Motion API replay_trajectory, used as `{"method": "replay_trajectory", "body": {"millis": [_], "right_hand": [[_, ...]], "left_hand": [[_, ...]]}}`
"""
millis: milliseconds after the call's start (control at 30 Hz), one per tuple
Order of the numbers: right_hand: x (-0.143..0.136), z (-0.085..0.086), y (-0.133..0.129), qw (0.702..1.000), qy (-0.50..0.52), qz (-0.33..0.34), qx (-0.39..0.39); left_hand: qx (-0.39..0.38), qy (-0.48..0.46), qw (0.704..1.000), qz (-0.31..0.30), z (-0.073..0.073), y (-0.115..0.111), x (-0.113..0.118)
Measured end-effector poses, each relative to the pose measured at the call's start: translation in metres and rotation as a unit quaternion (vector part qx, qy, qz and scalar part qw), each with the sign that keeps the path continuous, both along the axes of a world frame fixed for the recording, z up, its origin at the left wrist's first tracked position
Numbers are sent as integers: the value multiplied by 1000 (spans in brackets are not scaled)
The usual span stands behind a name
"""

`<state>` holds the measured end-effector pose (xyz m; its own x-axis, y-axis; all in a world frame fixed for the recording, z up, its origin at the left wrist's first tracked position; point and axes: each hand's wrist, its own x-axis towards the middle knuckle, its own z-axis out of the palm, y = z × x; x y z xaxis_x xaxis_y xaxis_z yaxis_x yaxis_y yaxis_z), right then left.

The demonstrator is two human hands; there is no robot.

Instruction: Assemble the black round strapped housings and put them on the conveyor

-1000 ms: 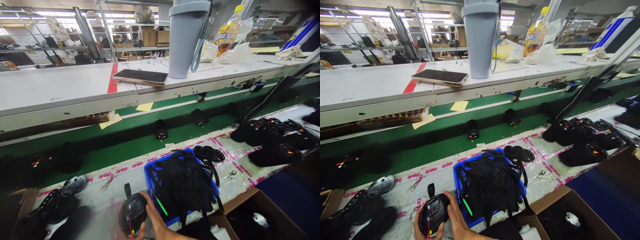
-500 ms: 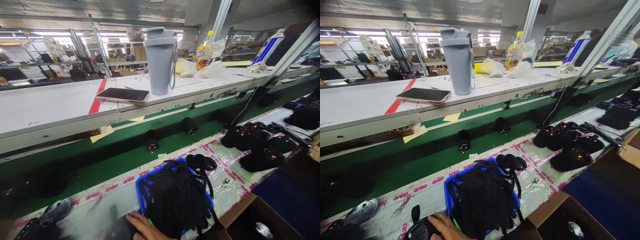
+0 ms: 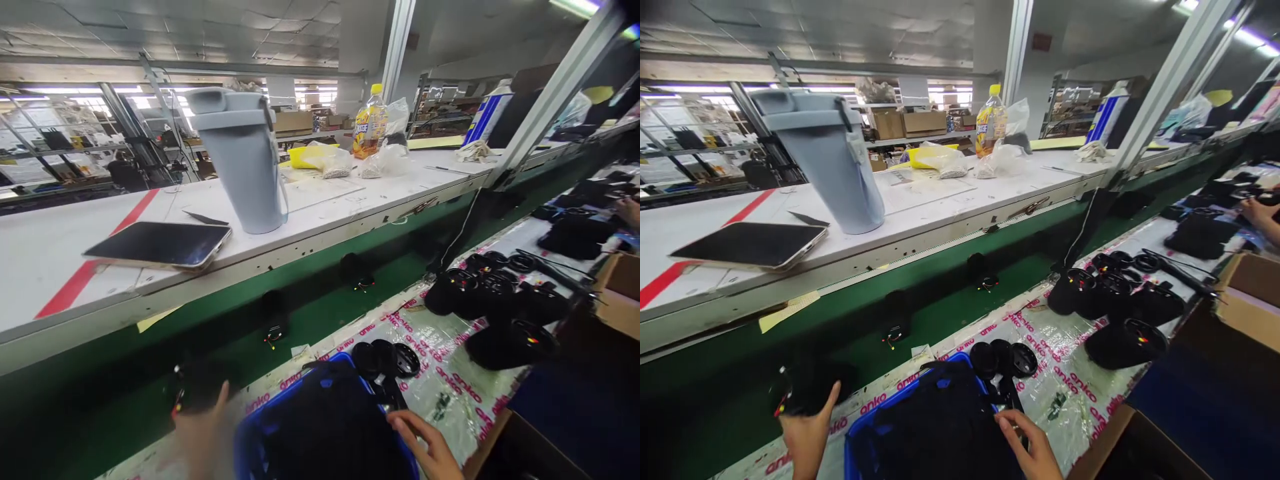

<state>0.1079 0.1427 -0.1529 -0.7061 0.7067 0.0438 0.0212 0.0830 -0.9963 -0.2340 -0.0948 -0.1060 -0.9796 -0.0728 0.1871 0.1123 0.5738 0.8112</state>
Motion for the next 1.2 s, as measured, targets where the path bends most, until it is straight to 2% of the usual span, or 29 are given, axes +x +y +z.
{"method": "replay_trajectory", "body": {"millis": [100, 167, 300, 400, 467, 533, 600, 700, 767, 833, 900, 1000, 1100, 1200], "right_hand": [[10, -16, 14, 999, -16, -32, 13], [8, -22, 19, 999, -17, -39, 20], [-16, -21, 33, 994, -13, -35, 103], [-46, -16, 49, 971, -63, -47, 225], [-67, -18, 61, 939, -126, -78, 310], [-86, -26, 71, 901, -196, -110, 371], [-98, -40, 78, 868, -250, -120, 411], [-103, -61, 84, 840, -289, -99, 447], [-100, -69, 85, 836, -291, -84, 457], [-94, -70, 84, 837, -284, -73, 462], [-89, -66, 82, 835, -287, -63, 466], [-85, -57, 76, 817, -321, -45, 476], [-87, -55, 69, 801, -349, -16, 486], [-93, -59, 65, 815, -327, -29, 478]], "left_hand": [[-37, -2, 999, -9, -1, 32, -45], [-54, -19, 998, -22, -6, 47, -66], [-69, -54, 996, -18, -15, 58, -86], [-53, -38, 997, -40, -21, 54, -79], [-37, -9, 998, -43, -30, 49, -64], [-32, 22, 999, -30, -43, 46, -42], [-44, 36, 997, -49, -57, 51, -23], [-83, 51, 988, -123, -69, 79, -11], [-124, 58, 983, -126, -71, 107, -16], [-164, 44, 979, -114, -69, 134, -25], [-190, 25, 976, -105, -65, 151, -32], [-202, 4, 975, -93, -48, 158, -33], [-201, -38, 975, -87, -9, 147, -24], [-192, -103, 973, -81, 40, 121, -6]]}}
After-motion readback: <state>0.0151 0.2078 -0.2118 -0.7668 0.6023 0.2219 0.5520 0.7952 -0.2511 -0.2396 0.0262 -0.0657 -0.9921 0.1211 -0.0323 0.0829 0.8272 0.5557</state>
